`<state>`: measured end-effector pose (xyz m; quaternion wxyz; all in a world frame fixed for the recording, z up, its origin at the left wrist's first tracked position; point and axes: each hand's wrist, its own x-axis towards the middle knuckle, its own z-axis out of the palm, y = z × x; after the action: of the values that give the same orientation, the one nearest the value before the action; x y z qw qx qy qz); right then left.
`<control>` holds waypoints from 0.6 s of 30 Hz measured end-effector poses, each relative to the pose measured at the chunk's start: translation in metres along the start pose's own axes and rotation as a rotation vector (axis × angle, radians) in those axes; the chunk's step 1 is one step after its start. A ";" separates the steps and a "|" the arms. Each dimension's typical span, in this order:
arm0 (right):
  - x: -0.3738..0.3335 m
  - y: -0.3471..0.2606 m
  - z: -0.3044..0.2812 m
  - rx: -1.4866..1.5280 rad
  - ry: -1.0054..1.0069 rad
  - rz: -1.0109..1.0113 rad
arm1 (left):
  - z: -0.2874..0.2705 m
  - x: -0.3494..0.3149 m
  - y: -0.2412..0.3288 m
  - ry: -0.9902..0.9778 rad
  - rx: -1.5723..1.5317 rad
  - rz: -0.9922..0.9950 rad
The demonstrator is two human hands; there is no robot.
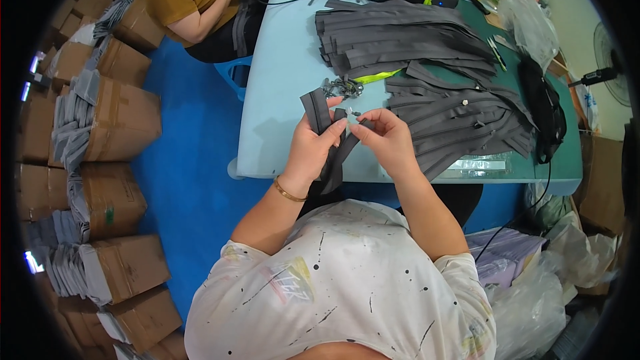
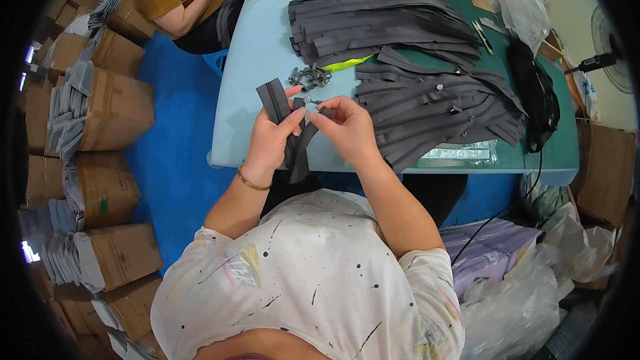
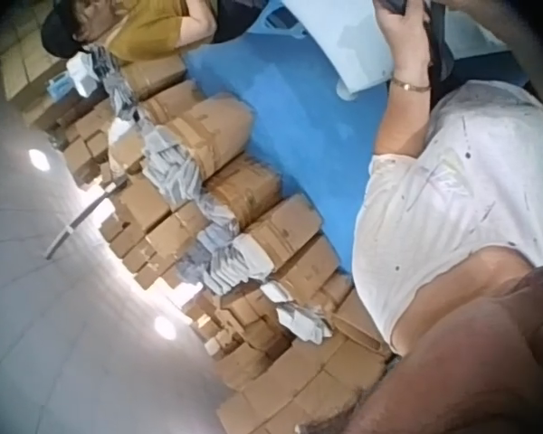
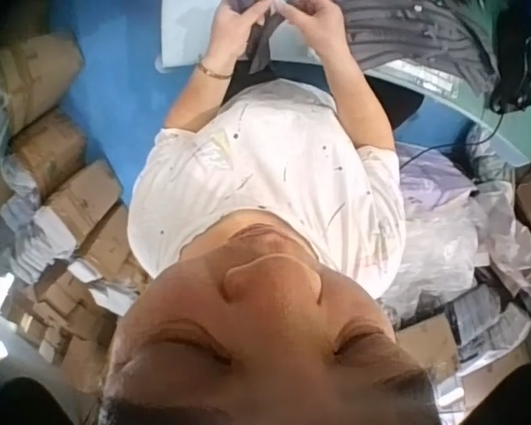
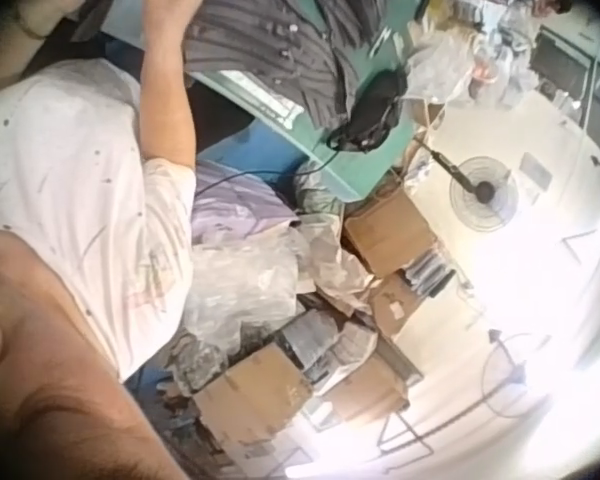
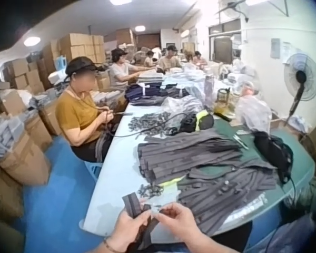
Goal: Assembling zippers by manually sliding the pullers onto the zipper tape strips.
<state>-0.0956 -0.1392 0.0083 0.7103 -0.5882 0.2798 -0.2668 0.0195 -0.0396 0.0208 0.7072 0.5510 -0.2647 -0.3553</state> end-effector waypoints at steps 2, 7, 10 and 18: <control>0.002 -0.001 -0.002 0.054 0.101 -0.027 | -0.007 0.004 -0.001 -0.072 -0.143 -0.108; 0.007 0.002 0.000 0.030 0.185 -0.316 | -0.009 0.011 0.002 -0.069 -0.191 -0.162; 0.002 -0.009 0.005 0.052 0.088 -0.189 | -0.011 0.013 0.003 -0.084 -0.180 -0.187; 0.002 -0.016 -0.004 -0.033 -0.075 0.075 | -0.012 0.010 0.001 -0.119 -0.179 -0.249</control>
<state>-0.0972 -0.1460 0.0233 0.7200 -0.5986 0.2793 -0.2129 0.0354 -0.0403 0.0188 0.6870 0.4923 -0.2033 -0.4943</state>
